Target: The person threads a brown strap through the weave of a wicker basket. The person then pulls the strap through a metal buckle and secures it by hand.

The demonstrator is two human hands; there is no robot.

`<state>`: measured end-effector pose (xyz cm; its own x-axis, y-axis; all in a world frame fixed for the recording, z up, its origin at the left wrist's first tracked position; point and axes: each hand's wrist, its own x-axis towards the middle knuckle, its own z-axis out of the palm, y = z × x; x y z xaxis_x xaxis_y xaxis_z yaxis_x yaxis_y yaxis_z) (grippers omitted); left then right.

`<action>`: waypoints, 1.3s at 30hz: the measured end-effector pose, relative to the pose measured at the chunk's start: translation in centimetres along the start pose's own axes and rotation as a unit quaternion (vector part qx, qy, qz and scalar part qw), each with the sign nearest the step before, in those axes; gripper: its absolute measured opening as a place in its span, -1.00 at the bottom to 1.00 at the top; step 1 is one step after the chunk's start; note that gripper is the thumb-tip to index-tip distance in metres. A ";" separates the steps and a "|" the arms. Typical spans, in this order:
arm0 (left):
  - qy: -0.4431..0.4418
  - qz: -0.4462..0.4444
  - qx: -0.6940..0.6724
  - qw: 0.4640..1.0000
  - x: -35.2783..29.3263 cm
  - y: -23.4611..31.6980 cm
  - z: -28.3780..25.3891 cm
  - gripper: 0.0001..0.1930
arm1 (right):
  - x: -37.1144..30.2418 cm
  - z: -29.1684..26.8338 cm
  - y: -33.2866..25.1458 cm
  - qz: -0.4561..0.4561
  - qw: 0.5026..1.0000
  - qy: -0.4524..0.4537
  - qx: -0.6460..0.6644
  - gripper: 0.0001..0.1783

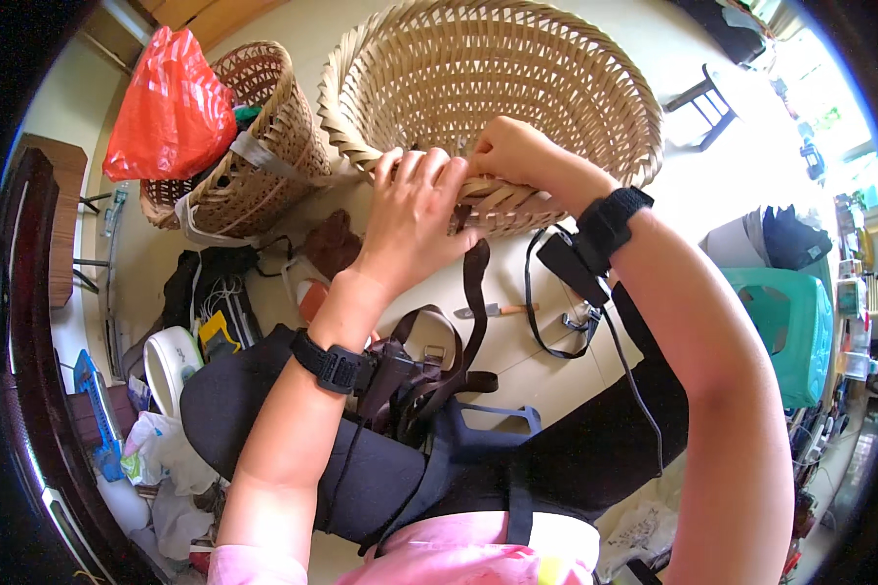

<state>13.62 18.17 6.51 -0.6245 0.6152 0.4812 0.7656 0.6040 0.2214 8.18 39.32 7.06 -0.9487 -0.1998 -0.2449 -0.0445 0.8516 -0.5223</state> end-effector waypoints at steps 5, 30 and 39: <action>-0.004 -0.010 -0.029 1.000 0.4 0.0 0.1 -0.41 | 0.4 0.0 -0.3 -0.005 1.000 0.002 0.024 -0.62; 0.006 -0.033 -0.084 0.996 0.7 0.8 0.4 -0.34 | -1.9 -2.1 -0.4 -0.032 0.990 -0.136 -0.017 -0.56; 0.016 -0.024 -0.114 0.993 0.8 0.6 0.2 -0.16 | -1.1 -0.1 -0.1 0.075 0.996 0.010 -0.048 -0.56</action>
<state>13.53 19.16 6.86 -0.6581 0.5699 0.4921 0.7529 0.4997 0.4283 9.21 39.51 7.45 -0.9529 -0.0580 -0.2977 0.0692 0.9141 -0.3995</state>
